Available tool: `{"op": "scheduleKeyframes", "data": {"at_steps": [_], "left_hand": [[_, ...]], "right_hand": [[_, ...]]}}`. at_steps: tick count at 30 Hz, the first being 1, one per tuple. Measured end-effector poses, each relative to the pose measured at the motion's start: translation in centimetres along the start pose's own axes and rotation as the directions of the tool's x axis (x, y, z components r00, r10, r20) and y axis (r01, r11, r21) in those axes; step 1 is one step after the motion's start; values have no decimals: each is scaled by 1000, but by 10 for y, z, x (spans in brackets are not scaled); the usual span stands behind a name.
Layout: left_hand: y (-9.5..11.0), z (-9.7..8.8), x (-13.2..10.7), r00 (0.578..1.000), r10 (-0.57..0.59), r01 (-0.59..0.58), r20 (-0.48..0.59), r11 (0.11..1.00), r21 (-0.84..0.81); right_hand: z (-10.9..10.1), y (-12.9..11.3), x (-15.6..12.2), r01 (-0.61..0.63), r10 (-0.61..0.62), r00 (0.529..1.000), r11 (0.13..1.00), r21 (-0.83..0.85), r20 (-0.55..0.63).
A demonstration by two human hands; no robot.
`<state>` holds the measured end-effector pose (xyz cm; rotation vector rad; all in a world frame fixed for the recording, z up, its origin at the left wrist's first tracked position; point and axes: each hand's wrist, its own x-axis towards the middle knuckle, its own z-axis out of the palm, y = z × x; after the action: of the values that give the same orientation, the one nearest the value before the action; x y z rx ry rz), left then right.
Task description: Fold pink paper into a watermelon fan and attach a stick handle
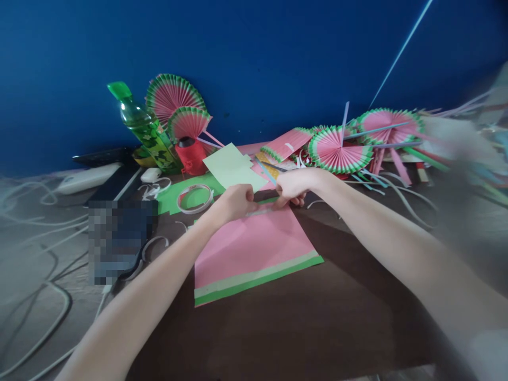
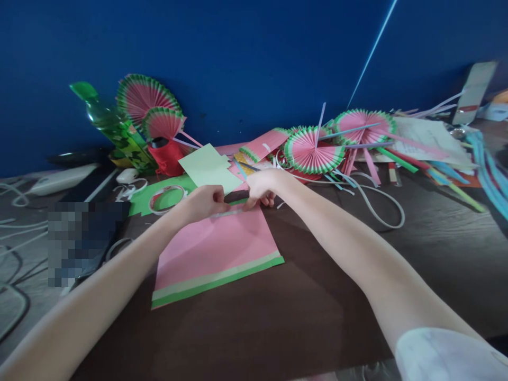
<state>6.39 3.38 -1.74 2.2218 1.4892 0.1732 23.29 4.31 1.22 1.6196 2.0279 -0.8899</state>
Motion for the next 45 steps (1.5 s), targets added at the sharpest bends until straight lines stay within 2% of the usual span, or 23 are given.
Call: {"op": "scheduleKeyframes", "data": {"at_steps": [5, 10, 14, 20, 27, 32, 36, 41, 45], "left_hand": [[-6, -10, 0, 994, 76, -82, -83, 994, -71], [-2, 4, -3, 992, 123, -126, -38, 985, -118], [-1, 16, -4, 988, 141, -145, -61, 988, -60], [-4, 16, -4, 990, 136, -138, -33, 988, -70], [1, 13, -16, 955, 281, -276, -91, 959, 61], [1, 17, -20, 952, 287, -275, -104, 954, 117], [2, 20, -21, 964, 255, -245, -79, 962, 117], [-2, 23, -19, 958, 276, -274, -73, 961, 41], [-6, 23, -18, 955, 280, -281, -96, 960, -2]], "right_hand": [[-1, 1, 0, 25, -25, 1000, 1000, -4, 4], [0, 0, 2, 18, -18, 1000, 1000, -17, -7], [1, 3, 3, 23, -23, 1000, 1000, -2, -3], [-4, 17, 8, 123, -130, 988, 989, 82, 78], [-6, 19, 7, 152, -161, 983, 983, 100, 86], [-10, 19, -3, 156, -173, 979, 975, 156, 108], [-12, 16, -11, 231, -238, 971, 956, 180, 20], [-4, 5, -6, 313, -325, 931, 945, -92, -169], [5, 1, 8, 363, -382, 907, 923, -129, -178]]}}
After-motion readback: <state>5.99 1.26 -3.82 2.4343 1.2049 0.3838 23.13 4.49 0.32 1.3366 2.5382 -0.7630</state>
